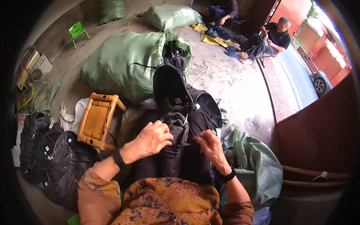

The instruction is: Lacing shoelaces on a pair of black athletic shoes.

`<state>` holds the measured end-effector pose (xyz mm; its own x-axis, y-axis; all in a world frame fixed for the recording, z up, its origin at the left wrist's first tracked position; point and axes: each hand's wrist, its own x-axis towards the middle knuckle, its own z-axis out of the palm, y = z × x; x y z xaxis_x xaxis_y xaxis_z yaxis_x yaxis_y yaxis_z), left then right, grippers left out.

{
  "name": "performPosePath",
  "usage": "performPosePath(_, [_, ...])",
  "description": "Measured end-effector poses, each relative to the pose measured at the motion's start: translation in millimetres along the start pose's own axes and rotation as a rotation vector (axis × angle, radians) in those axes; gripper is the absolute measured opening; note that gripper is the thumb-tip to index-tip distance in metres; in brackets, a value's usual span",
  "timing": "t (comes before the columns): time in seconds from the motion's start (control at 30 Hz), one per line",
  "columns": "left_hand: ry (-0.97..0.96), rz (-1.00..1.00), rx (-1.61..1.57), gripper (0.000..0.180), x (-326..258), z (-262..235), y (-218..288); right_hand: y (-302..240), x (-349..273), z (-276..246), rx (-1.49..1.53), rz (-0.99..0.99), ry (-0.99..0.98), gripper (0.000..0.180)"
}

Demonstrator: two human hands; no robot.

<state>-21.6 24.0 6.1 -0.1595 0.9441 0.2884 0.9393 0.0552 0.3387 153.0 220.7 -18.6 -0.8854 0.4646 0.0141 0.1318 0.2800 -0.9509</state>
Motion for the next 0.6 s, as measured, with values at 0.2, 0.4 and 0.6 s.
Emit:
performPosePath(0.2, [0.070,-0.076,0.046,0.015,2.8,25.5,32.1,-19.9,-4.9,5.7,0.012,0.116,-0.180,0.012])
performPosePath(0.4, [-0.066,-0.010,-0.441,0.015,-3.6,16.7,7.7,-36.2,-8.1,-10.2,0.240,0.271,-0.377,0.016])
performPosePath(0.6, [0.094,-0.170,-0.341,0.013,-1.2,24.2,22.8,-28.9,-4.9,8.7,0.274,0.292,-0.383,0.016])
